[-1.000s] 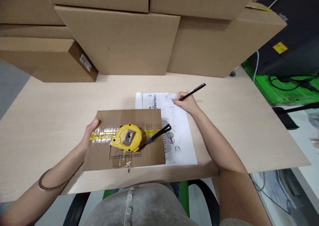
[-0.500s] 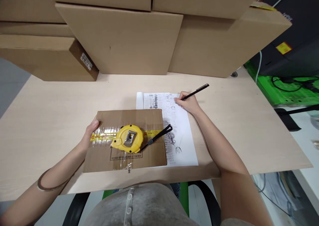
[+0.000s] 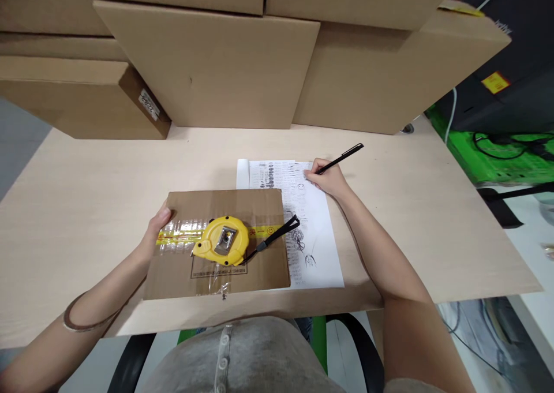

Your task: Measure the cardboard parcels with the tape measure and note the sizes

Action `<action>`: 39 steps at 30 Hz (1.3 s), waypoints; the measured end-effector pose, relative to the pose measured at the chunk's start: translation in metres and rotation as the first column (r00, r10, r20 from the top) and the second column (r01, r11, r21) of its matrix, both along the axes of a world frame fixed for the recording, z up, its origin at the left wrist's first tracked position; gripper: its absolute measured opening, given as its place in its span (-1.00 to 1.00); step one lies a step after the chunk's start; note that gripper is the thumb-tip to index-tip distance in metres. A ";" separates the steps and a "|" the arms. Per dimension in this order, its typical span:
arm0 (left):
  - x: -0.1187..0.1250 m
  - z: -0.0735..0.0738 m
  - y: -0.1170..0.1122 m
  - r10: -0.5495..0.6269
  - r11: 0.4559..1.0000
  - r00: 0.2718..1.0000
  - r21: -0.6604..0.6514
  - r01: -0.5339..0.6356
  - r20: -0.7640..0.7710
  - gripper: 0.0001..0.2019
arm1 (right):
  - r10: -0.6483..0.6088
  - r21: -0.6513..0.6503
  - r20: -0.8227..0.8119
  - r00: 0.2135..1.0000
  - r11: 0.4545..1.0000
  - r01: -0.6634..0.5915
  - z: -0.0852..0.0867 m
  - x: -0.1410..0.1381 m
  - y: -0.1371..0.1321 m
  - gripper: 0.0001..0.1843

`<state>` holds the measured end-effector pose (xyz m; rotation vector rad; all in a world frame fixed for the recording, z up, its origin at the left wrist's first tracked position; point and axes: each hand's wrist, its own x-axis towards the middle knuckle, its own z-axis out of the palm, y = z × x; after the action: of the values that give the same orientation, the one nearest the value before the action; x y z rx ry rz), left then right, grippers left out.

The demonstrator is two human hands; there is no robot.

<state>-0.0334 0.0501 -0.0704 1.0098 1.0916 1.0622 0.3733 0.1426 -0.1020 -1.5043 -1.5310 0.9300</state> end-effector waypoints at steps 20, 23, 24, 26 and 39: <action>0.002 0.002 0.000 0.017 1.000 1.000 -0.003 -0.017 -0.012 -0.46 | -0.009 0.012 0.000 1.000 1.000 0.009 -0.003 0.002 0.000 -0.55; 0.001 0.003 0.000 0.012 1.000 1.000 -0.004 -0.012 -0.006 -0.48 | -0.013 0.015 0.007 1.000 1.000 0.013 -0.004 0.003 0.001 -0.58; 0.001 0.003 0.000 0.004 1.000 1.000 -0.005 -0.004 -0.003 -0.48 | -0.016 0.018 0.007 1.000 1.000 0.016 -0.005 0.004 0.001 -0.59; 0.001 0.003 -0.001 -0.014 1.000 1.000 -0.009 0.014 0.004 -0.49 | -0.024 0.024 0.010 1.000 0.999 0.023 -0.005 0.004 0.002 -0.60; 0.002 0.005 -0.001 -0.012 1.000 1.000 -0.004 0.012 -0.001 -0.50 | -0.012 0.008 0.020 1.000 1.000 0.012 -0.002 0.003 0.001 -0.58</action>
<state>-0.0314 0.0491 -0.0657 1.0126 1.0866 1.0495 0.3759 0.1437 -0.1041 -1.5200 -1.5370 0.9031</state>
